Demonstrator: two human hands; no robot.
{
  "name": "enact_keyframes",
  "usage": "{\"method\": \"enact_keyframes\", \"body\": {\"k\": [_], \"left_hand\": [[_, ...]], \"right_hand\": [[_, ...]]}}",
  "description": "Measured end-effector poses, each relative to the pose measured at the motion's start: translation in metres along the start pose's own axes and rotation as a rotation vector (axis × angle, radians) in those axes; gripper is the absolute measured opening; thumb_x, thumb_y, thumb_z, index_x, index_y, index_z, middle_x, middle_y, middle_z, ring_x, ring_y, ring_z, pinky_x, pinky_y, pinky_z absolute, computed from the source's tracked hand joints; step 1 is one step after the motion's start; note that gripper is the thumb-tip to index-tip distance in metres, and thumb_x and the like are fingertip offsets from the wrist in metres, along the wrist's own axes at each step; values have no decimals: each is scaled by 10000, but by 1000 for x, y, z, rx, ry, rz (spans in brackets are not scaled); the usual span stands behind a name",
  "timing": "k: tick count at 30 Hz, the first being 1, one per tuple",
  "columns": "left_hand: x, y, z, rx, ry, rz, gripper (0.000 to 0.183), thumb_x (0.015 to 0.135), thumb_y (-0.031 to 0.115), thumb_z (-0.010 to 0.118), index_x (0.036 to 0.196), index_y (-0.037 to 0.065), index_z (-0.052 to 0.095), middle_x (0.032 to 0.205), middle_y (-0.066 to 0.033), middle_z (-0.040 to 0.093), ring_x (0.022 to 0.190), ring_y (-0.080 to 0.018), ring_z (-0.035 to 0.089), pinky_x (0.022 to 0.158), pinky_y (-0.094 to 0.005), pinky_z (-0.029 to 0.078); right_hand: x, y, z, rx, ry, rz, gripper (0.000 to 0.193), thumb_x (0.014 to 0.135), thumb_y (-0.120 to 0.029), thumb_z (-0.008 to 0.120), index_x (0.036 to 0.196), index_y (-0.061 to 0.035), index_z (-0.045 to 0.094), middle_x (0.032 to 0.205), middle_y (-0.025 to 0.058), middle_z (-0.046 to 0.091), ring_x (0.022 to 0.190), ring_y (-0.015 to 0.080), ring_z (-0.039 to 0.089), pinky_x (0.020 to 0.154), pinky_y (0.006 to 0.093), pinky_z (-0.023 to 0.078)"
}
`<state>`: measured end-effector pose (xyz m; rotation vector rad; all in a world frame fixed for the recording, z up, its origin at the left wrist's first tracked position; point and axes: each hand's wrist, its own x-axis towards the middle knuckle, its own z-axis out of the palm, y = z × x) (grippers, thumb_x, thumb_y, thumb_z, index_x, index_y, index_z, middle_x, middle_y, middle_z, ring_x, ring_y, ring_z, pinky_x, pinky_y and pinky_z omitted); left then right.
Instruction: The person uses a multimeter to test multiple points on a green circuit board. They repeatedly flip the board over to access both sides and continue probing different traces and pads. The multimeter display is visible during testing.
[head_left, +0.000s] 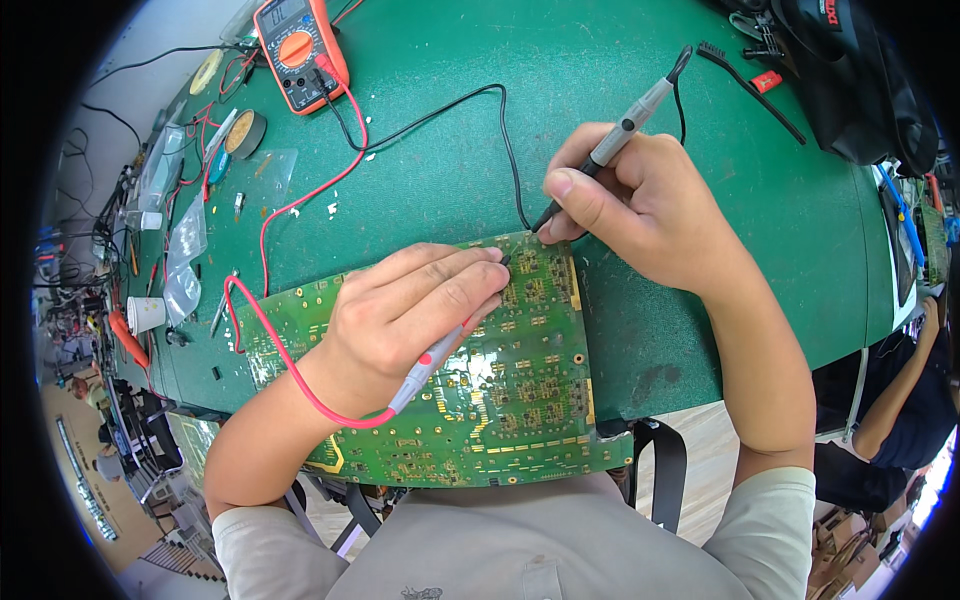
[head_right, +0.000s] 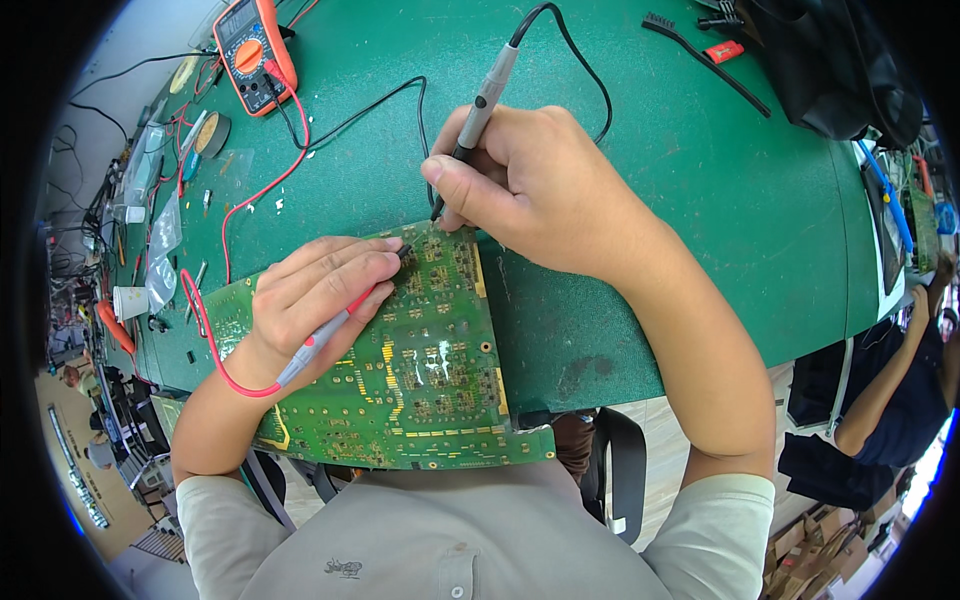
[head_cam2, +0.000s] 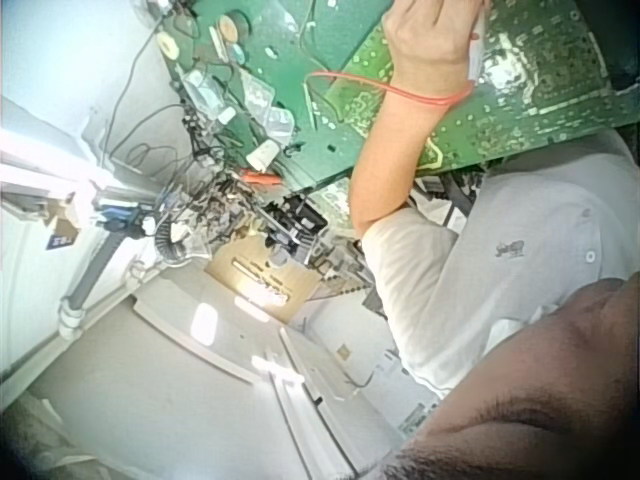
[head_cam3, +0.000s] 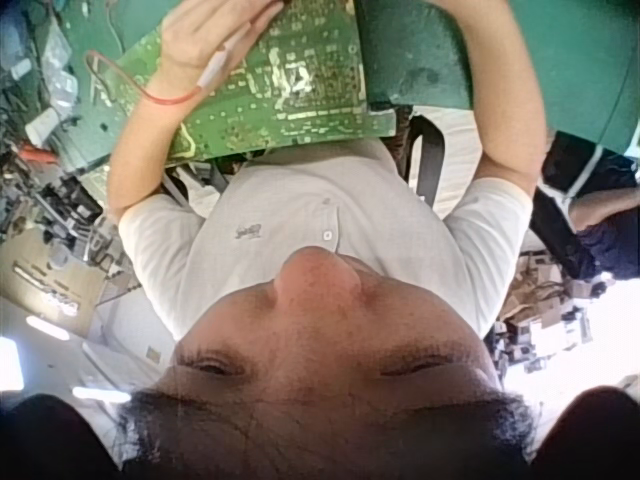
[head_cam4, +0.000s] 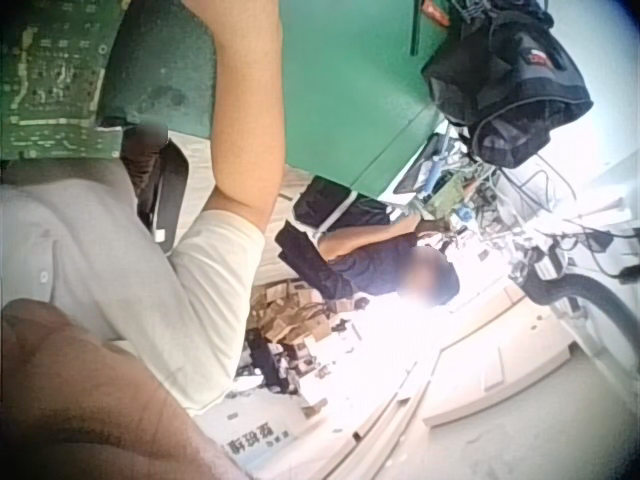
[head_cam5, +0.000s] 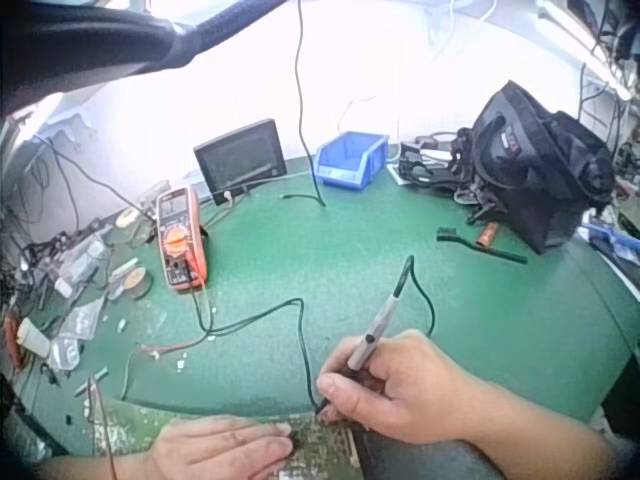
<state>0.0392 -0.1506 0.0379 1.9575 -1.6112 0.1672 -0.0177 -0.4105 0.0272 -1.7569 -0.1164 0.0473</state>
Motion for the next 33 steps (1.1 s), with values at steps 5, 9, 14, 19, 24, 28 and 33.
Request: {"method": "enact_keyframes", "body": {"k": [5,9,14,19,24,28,33], "left_hand": [[1,0,0,2,-9,3,343,805,-6,830,1133,-9,730,1059,-160,776,891,-313,757,735,-379,635],[3,1,0,31,-13,14,335,808,11,818,1131,-4,728,1067,-163,774,890,-313,755,721,-380,633],[4,3,-3,20,-38,-2,326,812,-61,828,1122,-16,737,1073,-169,792,916,-305,778,765,-363,633],[3,6,1,89,-2,5,316,816,-23,846,1113,11,744,1062,-131,793,894,-284,773,750,-354,636],[3,5,3,81,-4,-25,299,818,3,849,1095,25,735,1053,-111,785,865,-258,764,742,-340,638],[2,4,4,65,-2,-27,301,815,1,847,1090,22,726,1051,-111,780,847,-255,758,720,-341,636],[1,5,5,73,9,-32,308,813,-14,842,1097,20,727,1055,-113,780,862,-257,761,732,-341,638]], "right_hand": [[-1,-4,1,-26,-3,-2,218,1070,-167,672,1008,43,671,834,75,740,825,146,774,757,284,628],[2,-6,-2,-55,-25,3,213,1056,-156,686,991,46,676,829,75,741,820,146,772,750,290,623],[4,-7,-1,-28,-28,48,210,1049,-150,694,986,49,673,825,70,738,818,145,772,747,289,621],[3,-12,0,-62,-11,55,213,1051,-135,688,969,61,664,825,67,731,828,154,785,754,277,627],[3,-13,2,-80,-4,42,213,1047,-127,684,949,61,662,781,79,723,796,168,793,699,276,604],[3,-8,3,-85,22,-31,201,1027,-123,696,941,58,677,680,102,715,717,153,778,610,278,542],[2,-7,2,-75,27,-19,205,1021,-115,700,927,65,682,682,104,720,712,148,775,603,280,540]]}}
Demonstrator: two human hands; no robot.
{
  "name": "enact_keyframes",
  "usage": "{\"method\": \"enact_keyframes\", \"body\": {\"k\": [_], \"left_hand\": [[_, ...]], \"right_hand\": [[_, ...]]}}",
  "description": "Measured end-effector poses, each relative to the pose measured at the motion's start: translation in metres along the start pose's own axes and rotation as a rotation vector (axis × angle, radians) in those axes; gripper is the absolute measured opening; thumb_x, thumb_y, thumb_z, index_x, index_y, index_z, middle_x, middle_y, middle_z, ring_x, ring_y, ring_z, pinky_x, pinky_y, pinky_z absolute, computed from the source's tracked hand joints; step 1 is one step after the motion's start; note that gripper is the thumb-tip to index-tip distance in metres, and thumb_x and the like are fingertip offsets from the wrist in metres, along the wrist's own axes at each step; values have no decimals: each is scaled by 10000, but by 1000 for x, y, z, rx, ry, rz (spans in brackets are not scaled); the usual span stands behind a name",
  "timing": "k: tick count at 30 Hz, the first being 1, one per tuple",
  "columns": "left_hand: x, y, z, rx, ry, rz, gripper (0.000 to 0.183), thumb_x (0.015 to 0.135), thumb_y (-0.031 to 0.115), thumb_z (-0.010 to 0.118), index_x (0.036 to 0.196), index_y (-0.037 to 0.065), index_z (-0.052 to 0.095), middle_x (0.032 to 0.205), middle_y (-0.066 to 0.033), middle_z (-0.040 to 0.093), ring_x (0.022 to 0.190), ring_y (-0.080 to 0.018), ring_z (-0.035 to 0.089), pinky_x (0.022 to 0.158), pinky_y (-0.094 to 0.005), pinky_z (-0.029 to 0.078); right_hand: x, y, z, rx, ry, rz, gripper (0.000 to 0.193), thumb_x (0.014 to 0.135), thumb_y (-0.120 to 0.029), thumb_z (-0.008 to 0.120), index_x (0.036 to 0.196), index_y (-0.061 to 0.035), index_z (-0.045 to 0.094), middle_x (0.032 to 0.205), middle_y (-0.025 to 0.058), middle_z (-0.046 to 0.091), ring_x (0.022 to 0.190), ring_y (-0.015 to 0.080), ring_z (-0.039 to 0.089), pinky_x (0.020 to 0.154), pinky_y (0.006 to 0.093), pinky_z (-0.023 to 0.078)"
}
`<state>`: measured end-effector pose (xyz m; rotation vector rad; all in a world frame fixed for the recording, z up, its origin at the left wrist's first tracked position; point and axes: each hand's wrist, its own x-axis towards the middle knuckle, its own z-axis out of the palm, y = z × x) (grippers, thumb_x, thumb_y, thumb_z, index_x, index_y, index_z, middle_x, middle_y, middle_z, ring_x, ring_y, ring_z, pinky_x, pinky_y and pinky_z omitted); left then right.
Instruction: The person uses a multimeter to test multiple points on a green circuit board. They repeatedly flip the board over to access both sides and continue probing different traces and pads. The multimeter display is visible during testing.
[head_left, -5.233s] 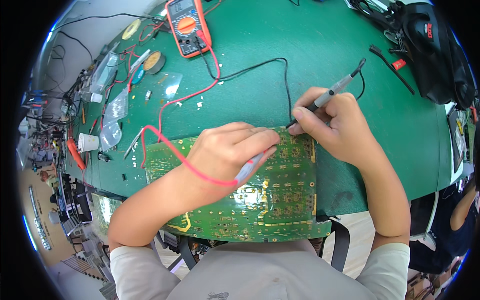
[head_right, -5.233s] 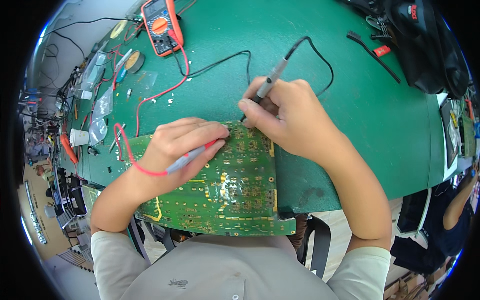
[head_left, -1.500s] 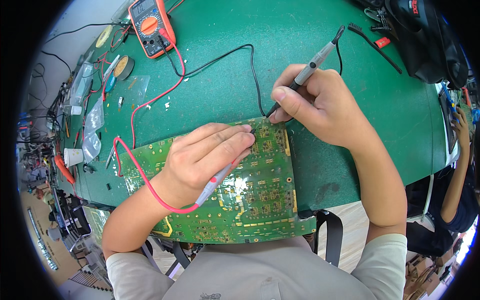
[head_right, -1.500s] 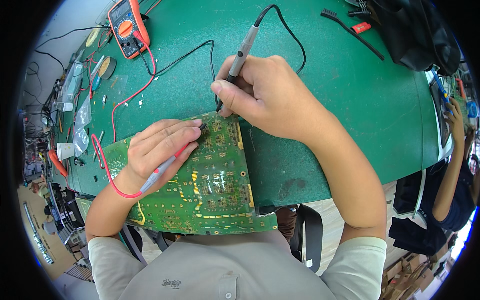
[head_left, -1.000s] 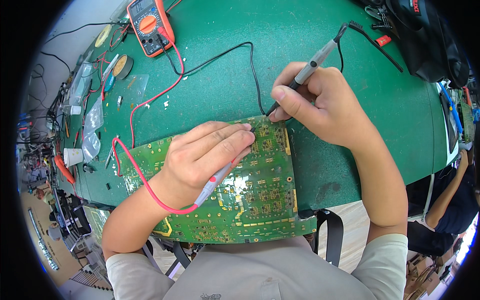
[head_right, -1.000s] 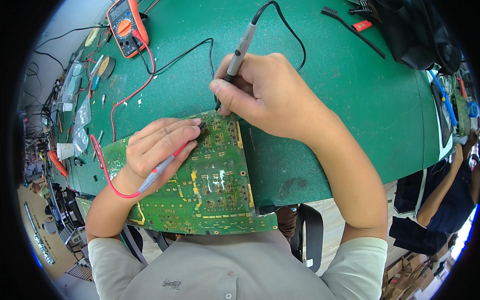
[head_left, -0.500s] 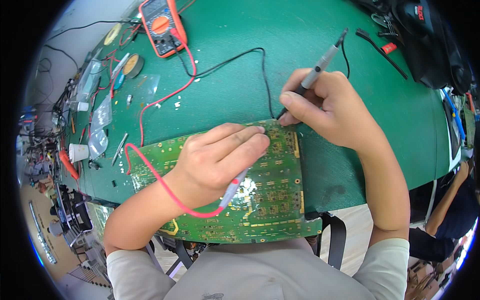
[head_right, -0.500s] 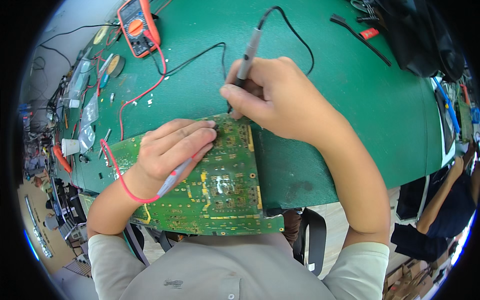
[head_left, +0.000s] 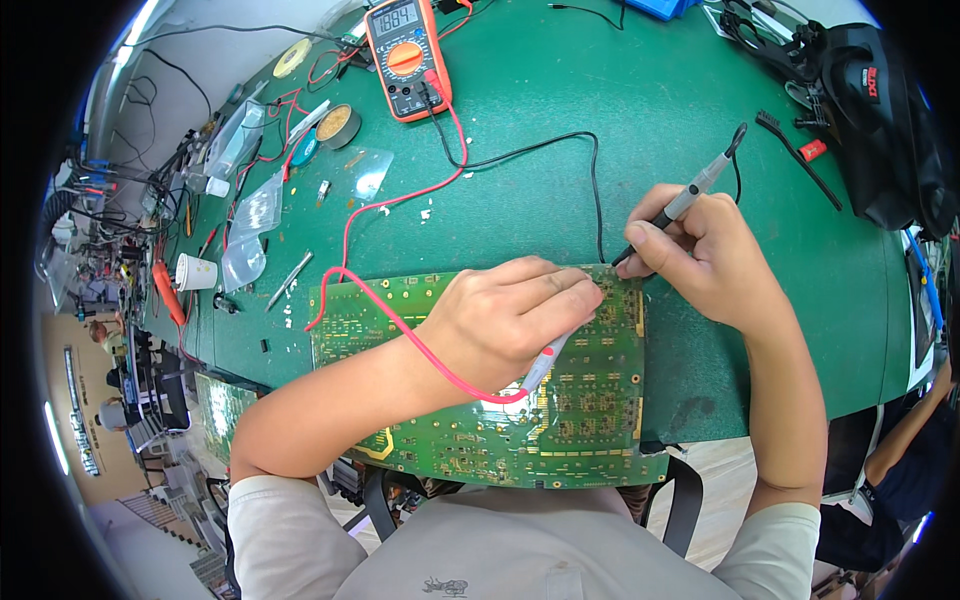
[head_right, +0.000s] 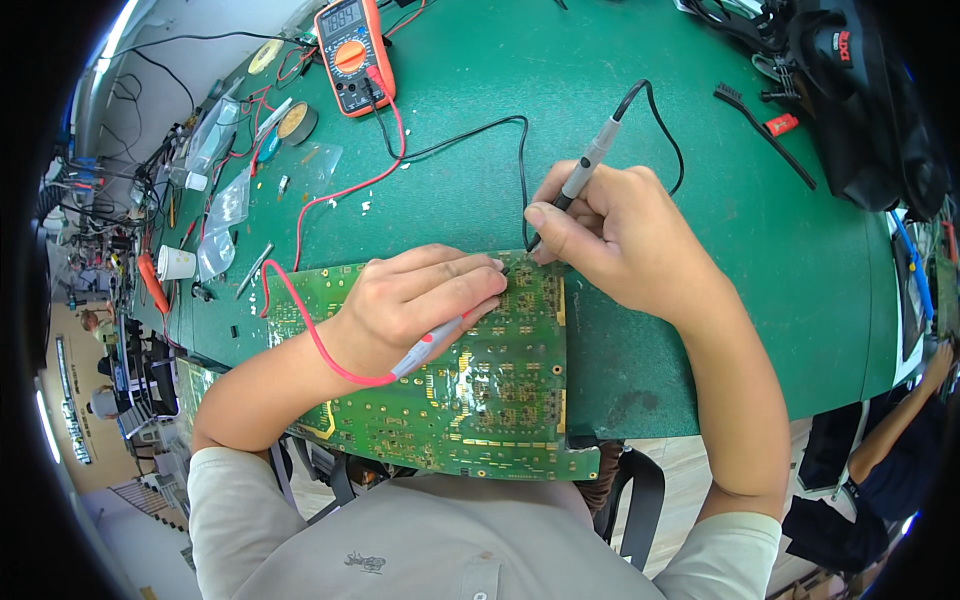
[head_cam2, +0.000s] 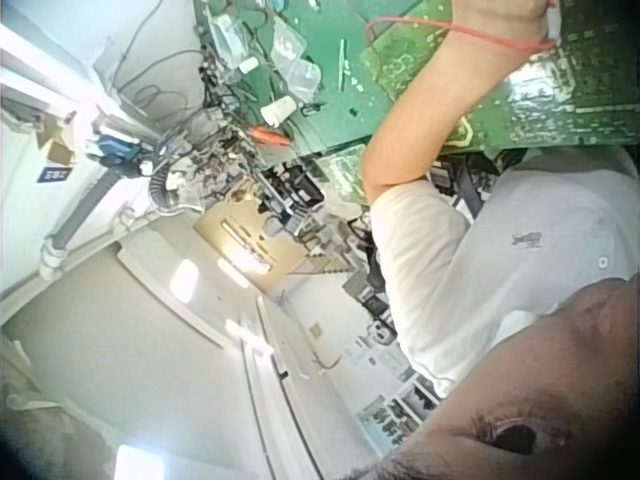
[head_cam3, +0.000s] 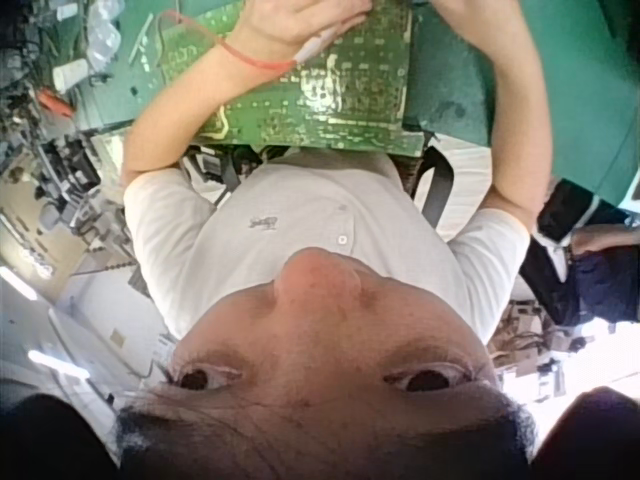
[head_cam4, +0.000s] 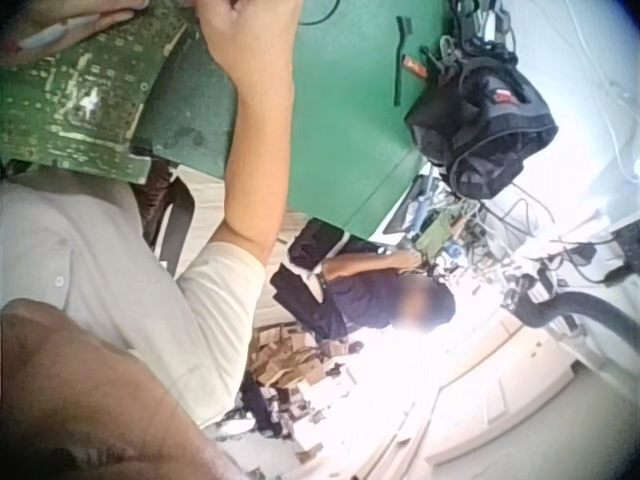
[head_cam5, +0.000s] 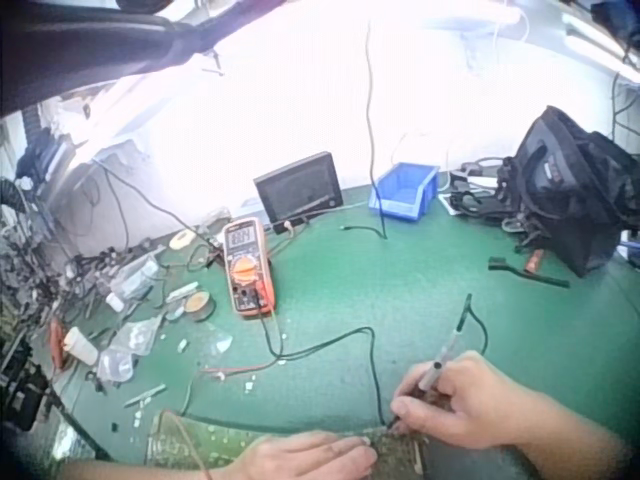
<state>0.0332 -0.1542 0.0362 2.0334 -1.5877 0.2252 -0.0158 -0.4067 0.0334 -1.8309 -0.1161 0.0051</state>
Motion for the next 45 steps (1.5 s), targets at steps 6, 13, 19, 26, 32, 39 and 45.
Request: {"method": "enact_keyframes", "body": {"k": [6,13,19,26,32,39,45], "left_hand": [[0,1,-2,-12,-8,3,332,815,-30,839,1126,14,732,1058,-126,785,887,-269,769,781,-352,640],[0,2,1,-15,67,108,289,839,43,817,1112,8,728,1038,-125,784,885,-268,773,713,-360,647],[2,-2,6,33,38,133,261,850,52,802,1098,7,739,1073,-135,790,868,-257,773,676,-347,637],[4,-1,8,49,43,110,238,851,57,802,1076,9,740,1051,-139,792,849,-260,772,664,-346,628],[4,-2,9,48,46,109,239,848,53,806,1074,11,738,1053,-141,791,841,-261,771,661,-345,625],[4,-2,9,52,50,116,246,847,50,806,1081,15,737,1062,-137,790,831,-252,766,663,-341,623],[4,-2,9,47,41,119,248,848,49,801,1085,14,735,1073,-137,790,846,-251,767,668,-342,623]], "right_hand": [[1,-8,-5,-29,-75,62,211,1057,-110,668,950,72,658,843,71,731,829,169,795,747,279,634],[1,-2,-6,47,-71,41,213,1052,-136,678,984,66,678,831,76,744,829,156,788,752,275,624],[1,-2,-7,50,-81,40,210,1051,-154,680,993,48,685,836,73,747,814,149,778,752,280,615],[1,2,-6,60,-71,24,200,1050,-148,680,994,44,684,830,73,748,813,145,776,750,279,618],[1,2,-6,58,-70,27,194,1051,-150,683,1000,38,685,830,70,746,815,145,776,747,276,617],[1,3,-6,68,-66,16,193,1050,-148,690,1000,38,682,827,66,743,814,145,775,747,278,618],[1,3,-6,69,-70,0,192,1048,-142,687,988,40,683,821,68,741,812,143,776,744,273,618]]}}
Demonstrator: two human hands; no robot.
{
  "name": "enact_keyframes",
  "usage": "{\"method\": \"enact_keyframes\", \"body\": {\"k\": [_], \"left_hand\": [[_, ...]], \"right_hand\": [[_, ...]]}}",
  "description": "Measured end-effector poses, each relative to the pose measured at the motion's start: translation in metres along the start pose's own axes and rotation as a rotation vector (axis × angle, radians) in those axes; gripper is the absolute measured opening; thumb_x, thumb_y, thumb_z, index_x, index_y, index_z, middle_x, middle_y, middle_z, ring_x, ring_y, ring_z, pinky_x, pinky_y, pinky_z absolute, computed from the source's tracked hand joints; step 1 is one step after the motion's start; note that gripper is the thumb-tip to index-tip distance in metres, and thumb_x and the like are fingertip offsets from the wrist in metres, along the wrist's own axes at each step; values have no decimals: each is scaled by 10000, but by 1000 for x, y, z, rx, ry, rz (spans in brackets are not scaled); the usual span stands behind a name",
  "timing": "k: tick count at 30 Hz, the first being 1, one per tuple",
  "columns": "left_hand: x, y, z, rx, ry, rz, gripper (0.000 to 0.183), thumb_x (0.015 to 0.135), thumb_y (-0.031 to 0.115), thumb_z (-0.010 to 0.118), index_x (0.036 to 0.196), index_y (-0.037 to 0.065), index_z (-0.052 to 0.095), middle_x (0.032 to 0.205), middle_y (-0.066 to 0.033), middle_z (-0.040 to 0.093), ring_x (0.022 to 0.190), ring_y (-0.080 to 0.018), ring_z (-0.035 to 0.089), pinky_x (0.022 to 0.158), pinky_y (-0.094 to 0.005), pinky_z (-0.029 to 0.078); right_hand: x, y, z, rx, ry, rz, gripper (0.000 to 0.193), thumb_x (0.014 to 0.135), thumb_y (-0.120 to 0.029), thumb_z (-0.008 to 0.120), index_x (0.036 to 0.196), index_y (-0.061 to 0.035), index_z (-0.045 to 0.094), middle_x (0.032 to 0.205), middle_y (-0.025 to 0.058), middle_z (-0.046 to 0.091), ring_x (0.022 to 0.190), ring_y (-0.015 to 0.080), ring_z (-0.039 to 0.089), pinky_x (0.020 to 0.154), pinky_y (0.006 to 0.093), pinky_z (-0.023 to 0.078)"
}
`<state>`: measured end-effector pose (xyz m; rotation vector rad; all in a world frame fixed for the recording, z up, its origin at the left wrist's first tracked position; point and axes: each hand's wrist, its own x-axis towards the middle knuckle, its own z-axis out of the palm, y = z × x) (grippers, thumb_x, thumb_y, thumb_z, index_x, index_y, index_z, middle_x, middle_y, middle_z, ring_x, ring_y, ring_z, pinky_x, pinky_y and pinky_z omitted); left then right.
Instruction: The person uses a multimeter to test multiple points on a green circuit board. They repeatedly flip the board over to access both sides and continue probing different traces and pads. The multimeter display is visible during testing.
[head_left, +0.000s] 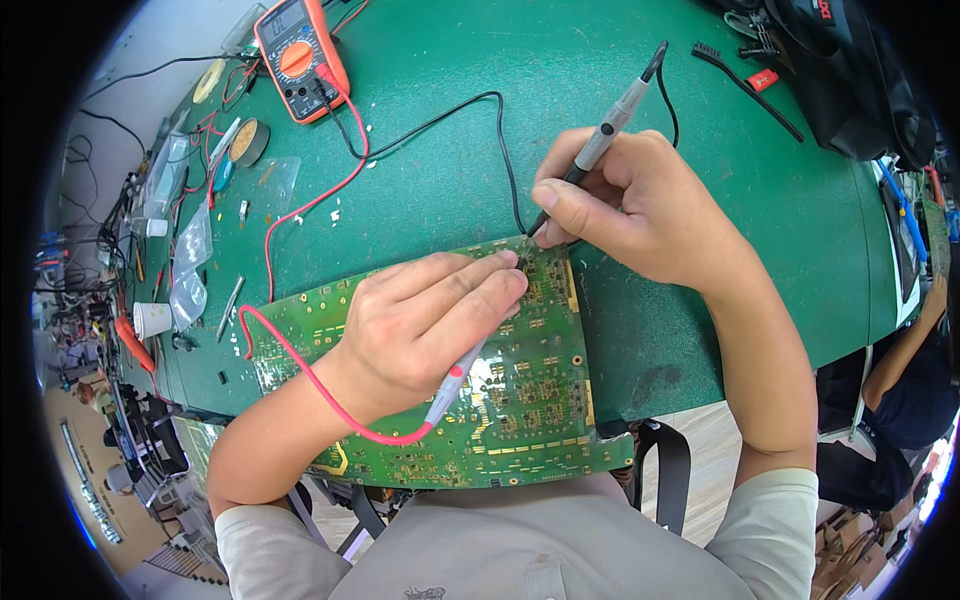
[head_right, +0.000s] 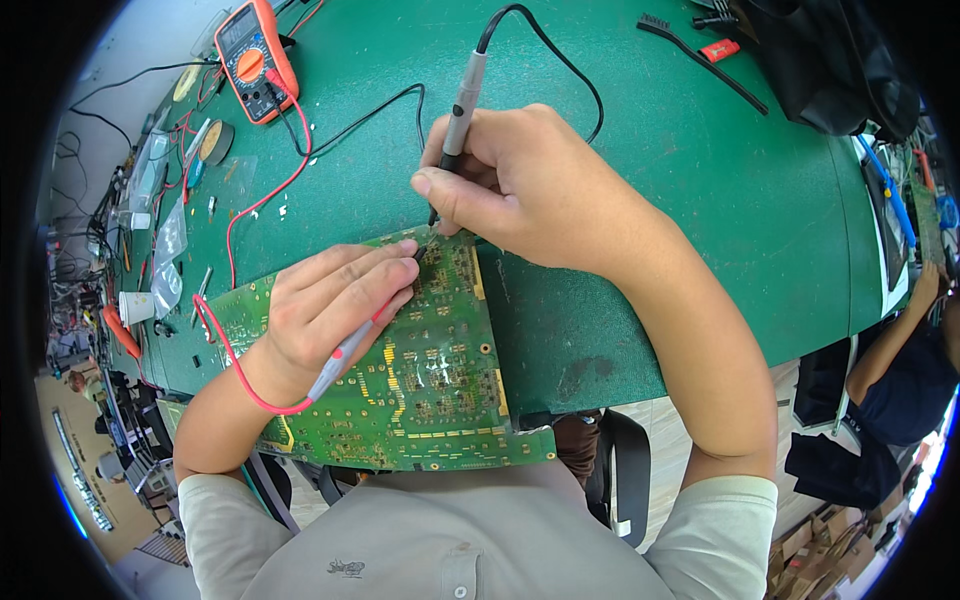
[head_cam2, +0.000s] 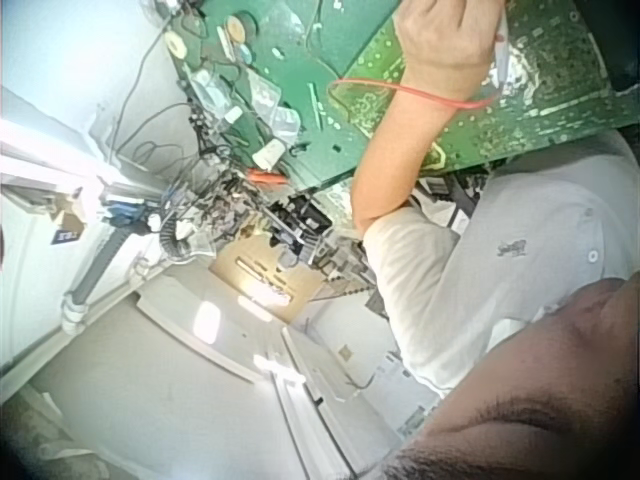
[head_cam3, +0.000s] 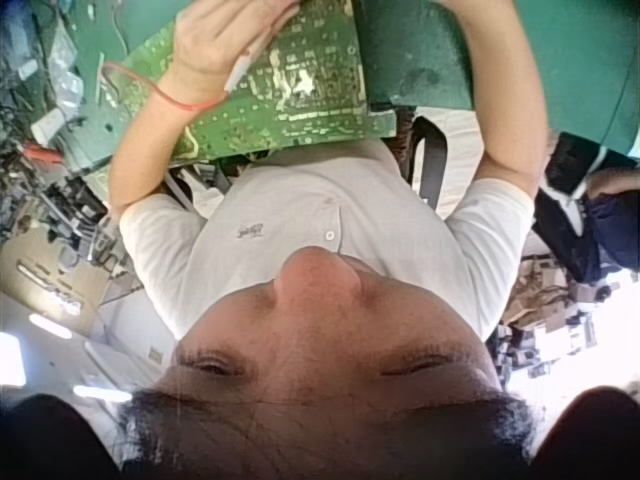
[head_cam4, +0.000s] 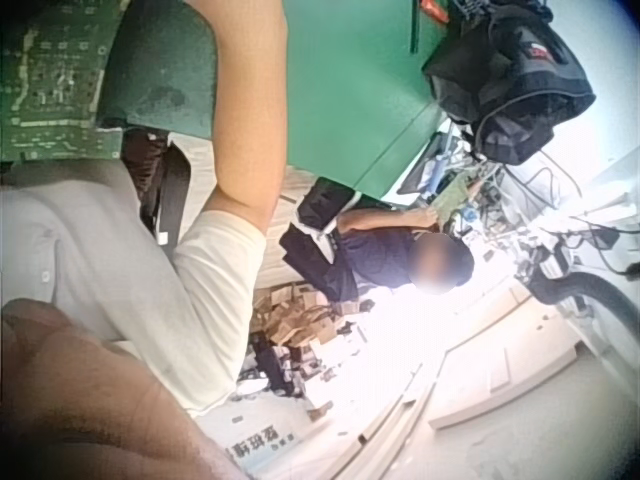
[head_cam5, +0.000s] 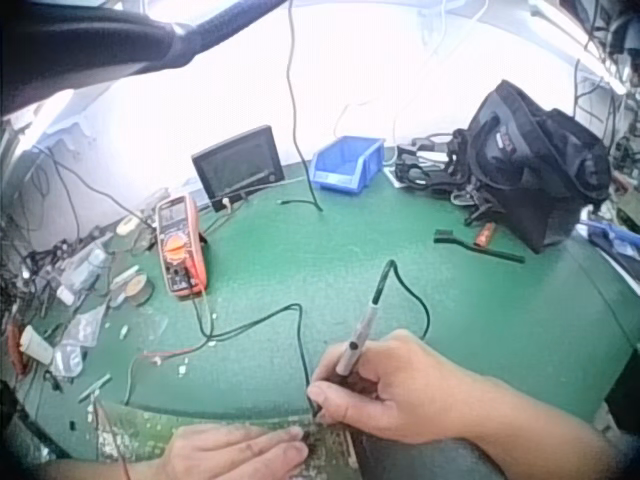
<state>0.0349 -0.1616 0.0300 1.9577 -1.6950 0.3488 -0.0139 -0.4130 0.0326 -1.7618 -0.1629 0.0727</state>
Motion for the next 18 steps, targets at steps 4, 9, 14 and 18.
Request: {"method": "enact_keyframes", "body": {"k": [4,9,14,18], "left_hand": [[0,0,0,5,-8,3,247,850,48,798,1086,13,735,1081,-140,790,851,-252,767,669,-342,621],[0,-1,0,5,-9,4,258,843,45,796,1092,11,734,1085,-142,790,848,-252,765,668,-342,619],[3,1,-2,7,-29,11,288,835,37,797,1110,3,716,1071,-146,785,841,-264,759,668,-353,618],[14,6,-8,-81,-86,-98,290,847,34,792,1120,21,696,1037,-137,773,811,-276,741,657,-367,608]], "right_hand": [[-1,1,0,5,3,8,199,1048,-143,685,981,44,682,817,72,744,808,142,776,742,271,619],[0,1,0,9,-4,3,202,1049,-148,686,989,45,680,819,76,748,806,144,776,743,275,622],[0,2,0,4,-9,4,205,1052,-155,685,1001,44,679,820,80,749,806,142,772,749,279,622],[0,2,-1,29,-18,-8,201,1048,-135,682,981,54,681,809,76,743,802,134,767,744,281,617]]}}
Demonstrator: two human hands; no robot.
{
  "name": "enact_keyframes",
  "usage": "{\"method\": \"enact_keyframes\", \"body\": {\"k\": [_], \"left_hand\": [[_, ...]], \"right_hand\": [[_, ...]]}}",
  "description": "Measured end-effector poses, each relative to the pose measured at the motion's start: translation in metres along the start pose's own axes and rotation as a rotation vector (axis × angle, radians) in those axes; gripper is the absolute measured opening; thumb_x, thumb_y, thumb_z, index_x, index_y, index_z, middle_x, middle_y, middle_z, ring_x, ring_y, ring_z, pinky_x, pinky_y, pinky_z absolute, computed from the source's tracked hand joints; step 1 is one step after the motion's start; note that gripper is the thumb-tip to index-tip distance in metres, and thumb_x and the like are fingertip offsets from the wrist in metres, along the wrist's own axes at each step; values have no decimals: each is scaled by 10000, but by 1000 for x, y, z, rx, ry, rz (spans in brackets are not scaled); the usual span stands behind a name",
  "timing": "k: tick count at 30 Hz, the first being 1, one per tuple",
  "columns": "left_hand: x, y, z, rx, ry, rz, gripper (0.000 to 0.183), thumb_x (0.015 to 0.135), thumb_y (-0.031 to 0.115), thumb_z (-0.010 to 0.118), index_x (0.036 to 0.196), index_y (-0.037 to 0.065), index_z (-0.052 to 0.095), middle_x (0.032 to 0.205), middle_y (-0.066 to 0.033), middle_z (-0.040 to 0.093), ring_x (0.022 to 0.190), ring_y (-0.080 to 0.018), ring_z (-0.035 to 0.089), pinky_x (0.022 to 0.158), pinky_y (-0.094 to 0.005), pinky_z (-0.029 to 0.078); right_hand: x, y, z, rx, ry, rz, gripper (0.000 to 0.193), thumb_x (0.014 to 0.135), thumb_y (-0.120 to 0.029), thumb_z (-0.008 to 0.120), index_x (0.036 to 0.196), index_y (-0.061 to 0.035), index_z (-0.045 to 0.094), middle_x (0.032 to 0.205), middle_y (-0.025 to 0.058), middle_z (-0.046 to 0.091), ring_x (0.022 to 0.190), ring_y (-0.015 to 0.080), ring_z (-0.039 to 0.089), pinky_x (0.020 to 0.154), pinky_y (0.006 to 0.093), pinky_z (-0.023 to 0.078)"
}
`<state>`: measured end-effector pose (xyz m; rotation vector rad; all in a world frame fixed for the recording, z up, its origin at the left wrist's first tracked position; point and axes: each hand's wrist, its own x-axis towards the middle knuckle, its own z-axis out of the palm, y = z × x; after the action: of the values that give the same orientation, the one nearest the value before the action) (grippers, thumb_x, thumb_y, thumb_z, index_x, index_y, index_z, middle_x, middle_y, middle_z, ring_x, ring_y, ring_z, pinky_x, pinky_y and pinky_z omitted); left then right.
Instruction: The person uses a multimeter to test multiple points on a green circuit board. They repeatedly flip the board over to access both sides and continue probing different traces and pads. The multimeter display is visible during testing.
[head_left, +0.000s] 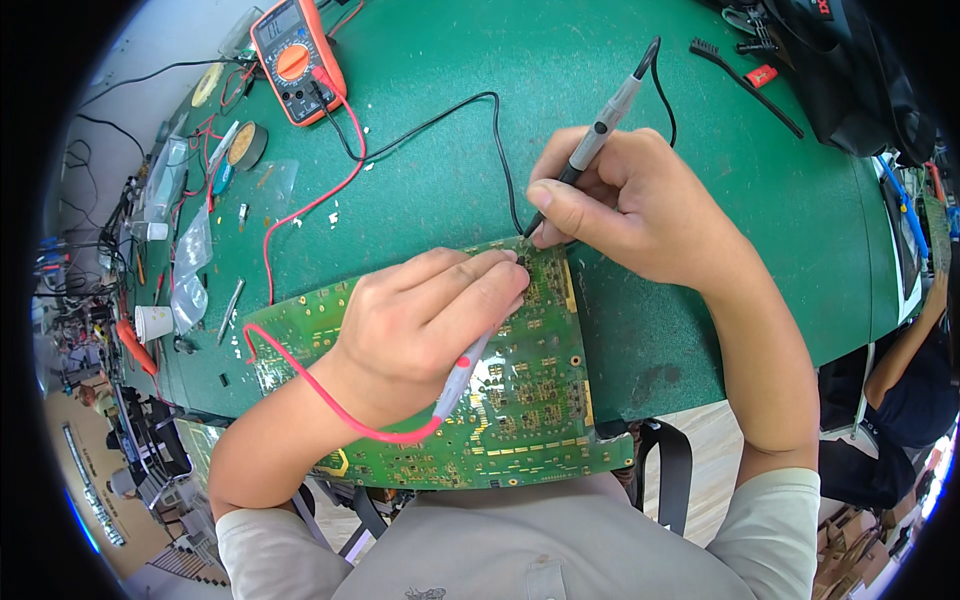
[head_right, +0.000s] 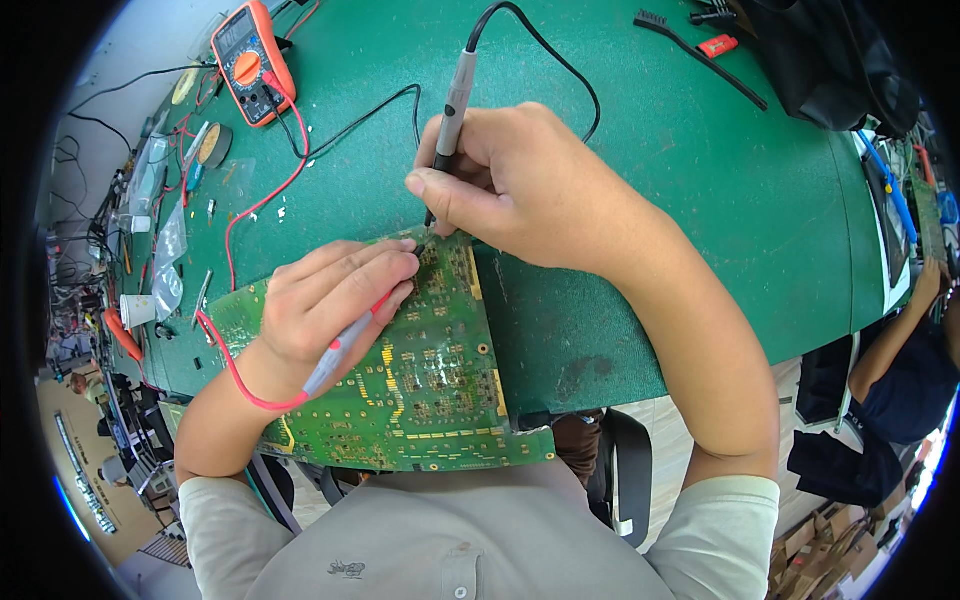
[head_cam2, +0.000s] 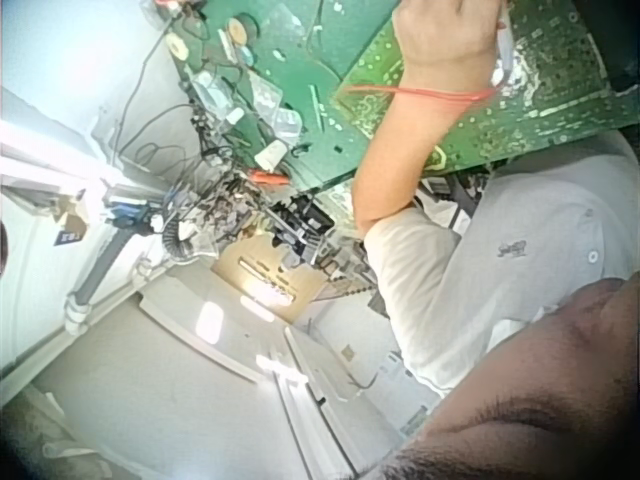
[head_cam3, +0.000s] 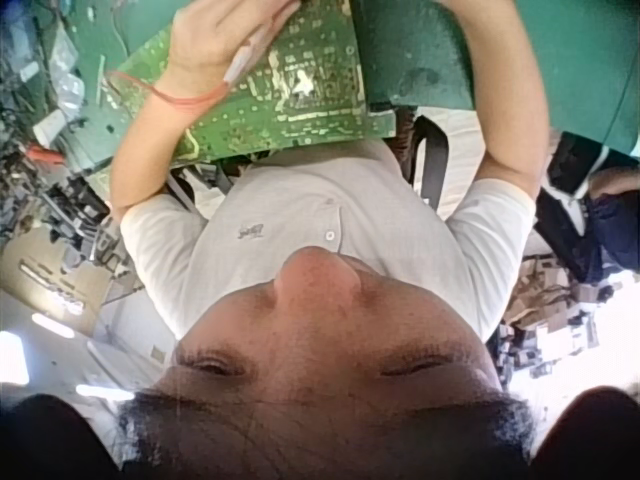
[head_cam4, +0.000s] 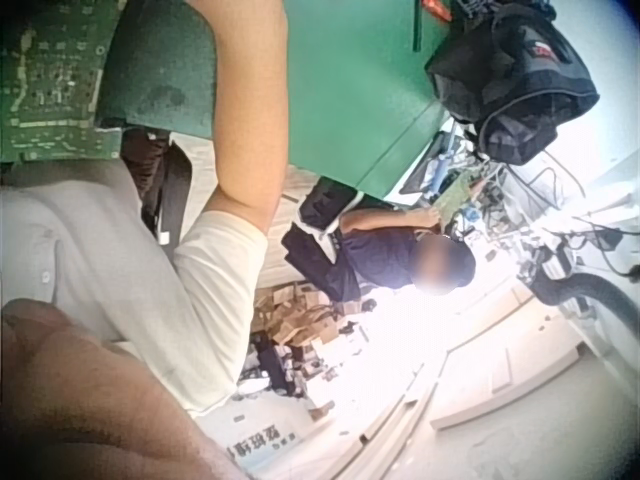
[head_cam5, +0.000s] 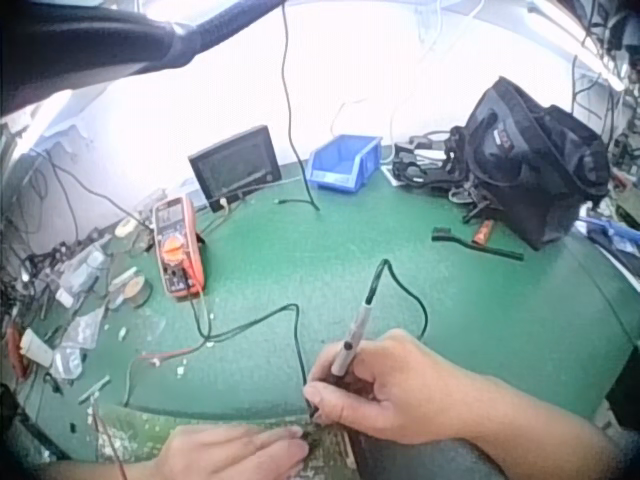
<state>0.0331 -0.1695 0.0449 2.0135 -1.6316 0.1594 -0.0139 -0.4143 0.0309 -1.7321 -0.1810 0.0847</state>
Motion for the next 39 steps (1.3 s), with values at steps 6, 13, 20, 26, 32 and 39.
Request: {"method": "enact_keyframes", "body": {"k": [6,13,20,26,32,39], "left_hand": [[16,5,-19,-138,-156,-158,241,906,-11,779,1134,6,703,981,-157,760,796,-332,729,712,-408,588],[18,7,-18,-158,-132,-193,212,910,-6,774,1112,7,710,927,-151,747,775,-332,713,703,-406,583],[15,7,-17,-147,-132,-193,215,908,-9,774,1113,6,711,924,-151,747,769,-327,713,701,-408,582],[15,7,-17,-145,-119,-189,217,906,-6,780,1112,4,713,943,-156,751,784,-331,720,704,-405,586],[4,7,-12,-152,-39,-125,294,870,-34,801,1150,1,716,1027,-162,775,871,-327,760,762,-401,616],[-51,29,-50,-285,55,-302,271,899,-19,780,1166,-32,735,1079,-184,796,938,-335,785,840,-417,637]], "right_hand": [[1,-10,1,-75,19,85,219,1032,-94,683,904,85,677,853,62,735,793,135,767,703,266,589],[0,-9,0,-60,8,35,254,1030,-85,691,866,107,660,943,83,739,785,155,778,678,271,587],[0,-1,4,-47,55,-34,193,1019,-128,709,976,58,680,726,134,734,725,177,778,648,311,593],[0,-5,4,-62,38,-7,202,1026,-116,700,944,67,675,789,116,737,745,168,774,658,301,593],[-2,-6,-1,-63,0,38,202,1053,-115,677,969,68,668,861,94,747,832,157,786,743,272,621],[0,-3,2,-29,15,70,211,1072,-142,671,1024,63,670,867,80,744,860,155,783,783,280,632]]}}
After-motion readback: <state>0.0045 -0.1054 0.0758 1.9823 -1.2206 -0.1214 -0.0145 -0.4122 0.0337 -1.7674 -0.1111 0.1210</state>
